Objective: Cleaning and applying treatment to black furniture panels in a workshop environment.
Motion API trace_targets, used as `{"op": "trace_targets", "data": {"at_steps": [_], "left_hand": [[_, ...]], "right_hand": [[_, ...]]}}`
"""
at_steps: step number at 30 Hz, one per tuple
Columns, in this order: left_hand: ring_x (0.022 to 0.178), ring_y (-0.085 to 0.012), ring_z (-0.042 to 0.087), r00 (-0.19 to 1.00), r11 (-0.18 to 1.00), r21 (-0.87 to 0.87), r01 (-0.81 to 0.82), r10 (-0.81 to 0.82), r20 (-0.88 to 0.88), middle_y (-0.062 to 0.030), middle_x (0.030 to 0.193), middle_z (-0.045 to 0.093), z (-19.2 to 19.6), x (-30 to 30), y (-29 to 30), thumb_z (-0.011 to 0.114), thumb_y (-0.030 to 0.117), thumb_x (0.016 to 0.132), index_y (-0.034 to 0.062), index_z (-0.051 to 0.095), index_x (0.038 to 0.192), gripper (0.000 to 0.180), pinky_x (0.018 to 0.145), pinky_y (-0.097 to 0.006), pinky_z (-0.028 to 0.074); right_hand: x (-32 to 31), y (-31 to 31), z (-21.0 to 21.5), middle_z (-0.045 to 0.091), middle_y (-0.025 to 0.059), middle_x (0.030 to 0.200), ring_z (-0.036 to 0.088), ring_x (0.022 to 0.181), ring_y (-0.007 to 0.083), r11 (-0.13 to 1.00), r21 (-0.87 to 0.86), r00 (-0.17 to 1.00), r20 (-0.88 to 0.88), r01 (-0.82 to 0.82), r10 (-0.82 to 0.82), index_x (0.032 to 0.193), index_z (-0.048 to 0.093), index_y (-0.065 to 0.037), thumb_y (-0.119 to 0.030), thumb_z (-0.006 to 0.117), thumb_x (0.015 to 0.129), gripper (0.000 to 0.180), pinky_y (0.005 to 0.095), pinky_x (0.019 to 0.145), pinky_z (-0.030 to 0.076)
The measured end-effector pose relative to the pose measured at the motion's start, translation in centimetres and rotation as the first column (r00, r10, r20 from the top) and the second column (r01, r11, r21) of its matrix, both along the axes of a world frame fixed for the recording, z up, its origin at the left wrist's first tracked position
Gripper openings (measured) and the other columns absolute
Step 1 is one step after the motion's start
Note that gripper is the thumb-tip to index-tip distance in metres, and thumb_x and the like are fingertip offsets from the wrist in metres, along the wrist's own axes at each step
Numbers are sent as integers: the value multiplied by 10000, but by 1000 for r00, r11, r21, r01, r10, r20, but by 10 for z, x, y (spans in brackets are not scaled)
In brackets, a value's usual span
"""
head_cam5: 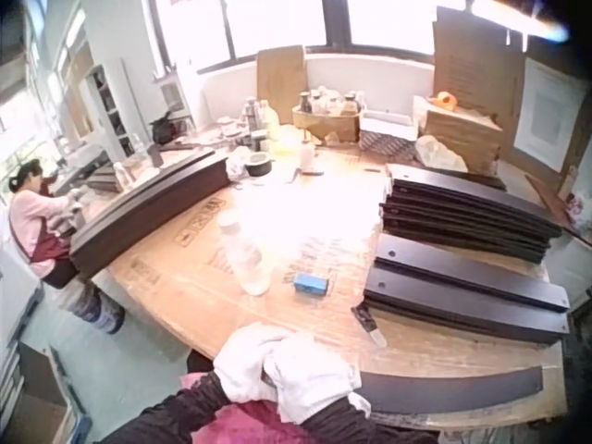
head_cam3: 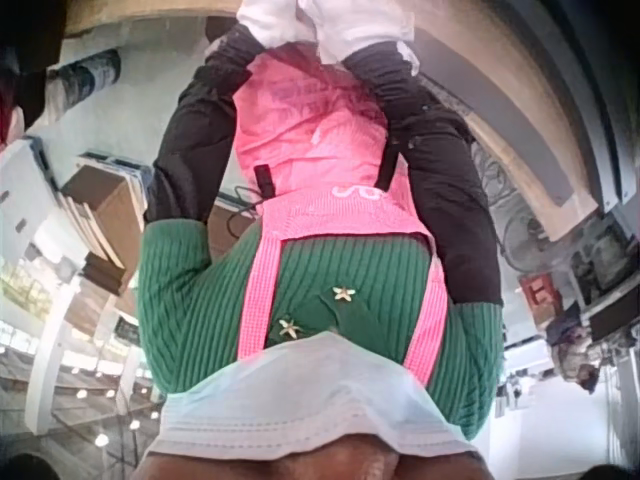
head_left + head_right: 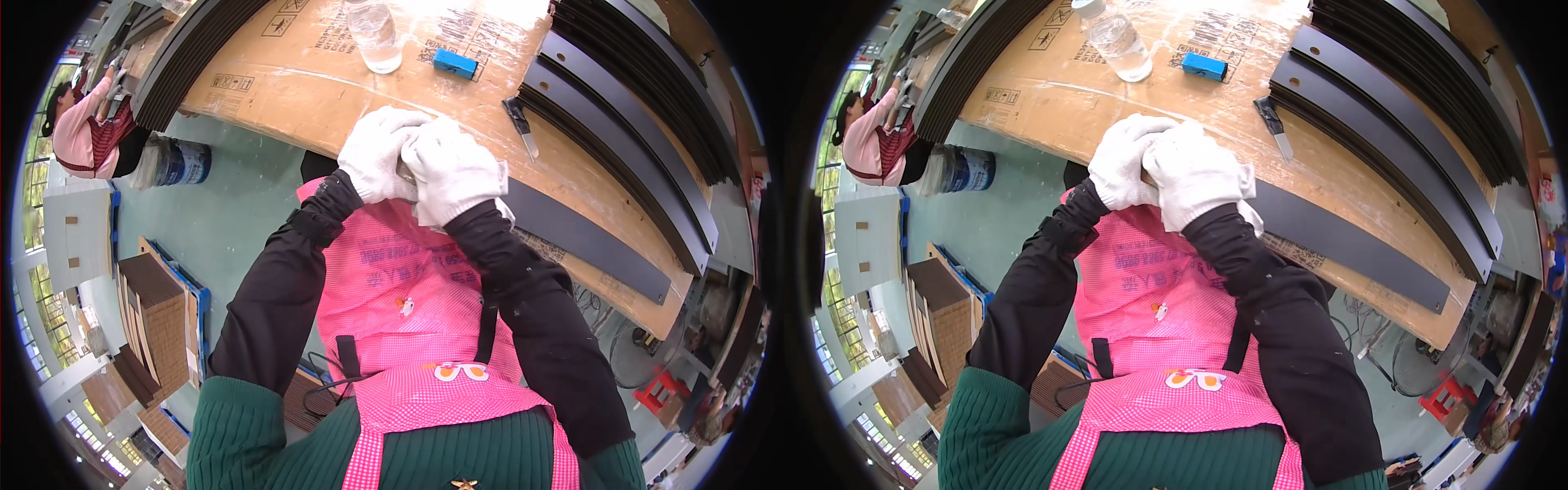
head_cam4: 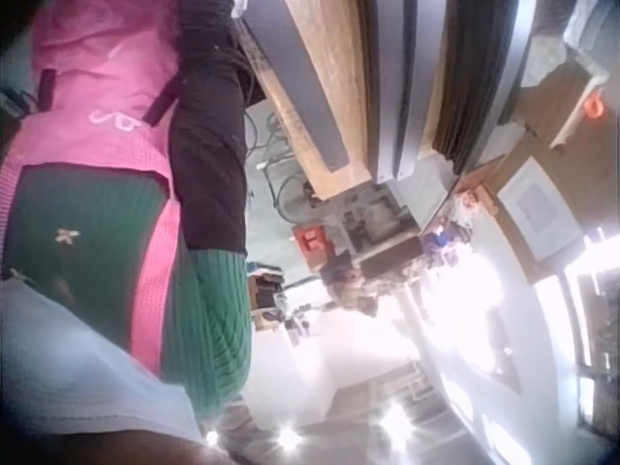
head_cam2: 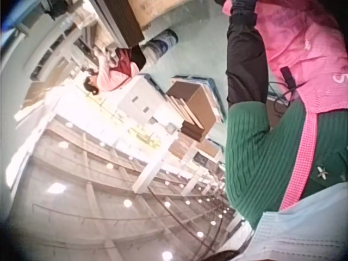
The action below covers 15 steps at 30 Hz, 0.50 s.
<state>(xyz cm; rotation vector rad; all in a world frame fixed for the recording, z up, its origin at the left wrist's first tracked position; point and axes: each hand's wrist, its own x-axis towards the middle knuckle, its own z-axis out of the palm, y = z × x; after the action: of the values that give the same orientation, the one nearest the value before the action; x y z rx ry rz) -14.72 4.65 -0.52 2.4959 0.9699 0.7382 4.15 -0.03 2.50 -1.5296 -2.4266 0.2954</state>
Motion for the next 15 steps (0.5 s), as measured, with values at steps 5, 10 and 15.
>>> {"op": "trace_targets", "data": {"at_steps": [5, 10, 15], "left_hand": [[1230, -352, 622, 999, 1000, 26, 13, -14, 32, -103, 1375, 669, -4, -6, 1, 980, 338, 549, 102, 706, 1169, 718, 1091, -485, 481], [1233, -354, 611, 999, 1000, -19, 23, -24, -31, -102, 1396, 655, 6, -11, -1, 1001, 368, 490, 127, 718, 1130, 740, 1089, -482, 477], [1265, -370, 590, 999, 1000, -11, 19, -19, -40, -112, 1427, 635, 4, -6, 0, 987, 410, 514, 135, 729, 1250, 827, 1114, -491, 465]], "right_hand": [[22, -34, 3, 676, 80, 1166, 689, 976, 348, 998, 11, 997, -43, -59, 60, 1237, 716, -184, -288, 960, 493, 789, 457, 814, 587], [107, -70, 5, 712, 45, 1030, 687, 906, 291, 981, 176, 991, -120, 78, -57, 1123, 765, -145, -243, 903, 644, 508, 416, 801, 579], [76, -65, 4, 704, 41, 1024, 687, 906, 299, 976, 157, 986, -84, 153, -141, 1095, 758, -163, -226, 838, 742, 368, 421, 799, 579]]}}
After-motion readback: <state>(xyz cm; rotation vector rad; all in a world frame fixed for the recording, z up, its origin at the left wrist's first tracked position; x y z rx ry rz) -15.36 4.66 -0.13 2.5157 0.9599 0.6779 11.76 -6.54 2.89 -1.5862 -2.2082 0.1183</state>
